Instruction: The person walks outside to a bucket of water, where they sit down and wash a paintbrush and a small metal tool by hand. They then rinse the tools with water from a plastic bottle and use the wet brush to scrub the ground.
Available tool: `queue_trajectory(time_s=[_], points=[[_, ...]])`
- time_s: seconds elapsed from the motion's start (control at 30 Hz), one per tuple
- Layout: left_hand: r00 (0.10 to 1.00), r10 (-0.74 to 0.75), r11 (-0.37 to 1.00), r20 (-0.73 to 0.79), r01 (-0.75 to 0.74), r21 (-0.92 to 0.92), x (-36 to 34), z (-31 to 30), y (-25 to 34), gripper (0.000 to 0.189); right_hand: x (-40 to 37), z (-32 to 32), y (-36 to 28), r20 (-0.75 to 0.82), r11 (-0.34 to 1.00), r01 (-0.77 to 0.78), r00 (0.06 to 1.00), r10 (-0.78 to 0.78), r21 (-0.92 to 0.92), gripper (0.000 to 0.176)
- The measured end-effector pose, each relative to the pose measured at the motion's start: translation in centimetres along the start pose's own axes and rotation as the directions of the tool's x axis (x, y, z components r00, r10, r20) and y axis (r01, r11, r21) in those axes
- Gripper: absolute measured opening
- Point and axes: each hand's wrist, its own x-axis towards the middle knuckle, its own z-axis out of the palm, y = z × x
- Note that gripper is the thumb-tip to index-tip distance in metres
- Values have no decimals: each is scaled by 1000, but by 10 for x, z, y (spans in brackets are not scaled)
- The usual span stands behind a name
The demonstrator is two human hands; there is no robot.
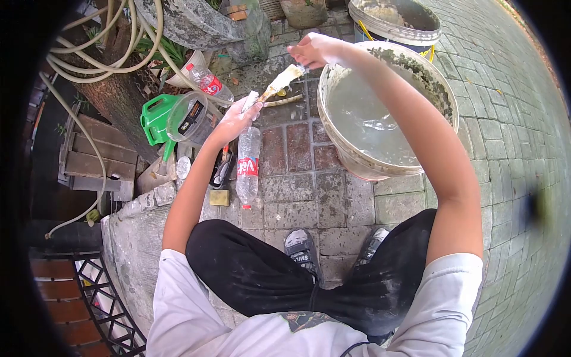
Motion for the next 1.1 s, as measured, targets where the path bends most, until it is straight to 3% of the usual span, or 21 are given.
queue_trajectory(time_s=[0.07,0.13,0.2,0.27,0.33,0.4,0.5,0.6,0.63,0.7,0.8,0.87,0.93,0.97,1.0,1.07,1.1], points=[[1000,-13,1000,-21,13,-10,-4,-1,5,23,10,-3,15,-74,989,125,989,-131,-77,49],[999,28,1000,-35,-29,-7,-3,-4,1,23,0,-15,9,-194,985,109,972,-133,-130,39],[997,70,998,-41,-70,10,-2,-5,-5,23,-8,-46,22,-267,999,36,963,-41,-22,32],[992,115,993,-49,-113,42,0,-7,-8,23,-21,-89,54,-194,992,-118,975,108,-41,33],[997,46,999,-61,-45,29,0,-7,-9,24,-60,-91,57,-202,856,-476,876,439,-204,27],[997,49,999,-52,-49,14,1,-6,-6,25,-75,-99,109,-101,732,-681,729,677,-14,29],[999,40,999,-33,-40,22,7,-5,-12,26,-84,-88,137,-80,656,-709,693,717,-259,31],[996,87,995,-33,-85,50,10,-1,-9,26,-70,-84,175,171,750,-661,743,646,37,34],[996,78,994,-42,-74,77,12,-1,-9,25,-70,-71,160,201,765,-619,783,588,177,35],[993,116,991,-25,-113,77,16,-1,-14,25,-70,-60,111,172,800,-426,904,391,422,37],[991,133,990,-24,-131,42,14,0,-16,26,-51,-39,28,47,834,-165,985,165,527,39],[996,85,996,-18,-84,32,10,1,-3,26,-25,-24,7,43,875,-15,999,-6,484,40],[996,83,996,-24,-82,32,10,2,0,24,4,1,3,-86,990,94,993,-85,102,49],[997,68,997,-25,-67,31,8,2,3,25,10,16,-3,-121,972,89,986,-117,-216,54],[998,54,998,-28,-54,29,7,2,6,25,15,28,-7,-146,856,61,977,-157,-513,60],[997,63,998,-40,-62,24,5,1,7,26,32,45,-1,-114,850,2,991,-73,-527,69],[997,57,998,-45,-55,41,4,1,10,26,38,51,2,-159,829,14,980,-123,-559,67]])
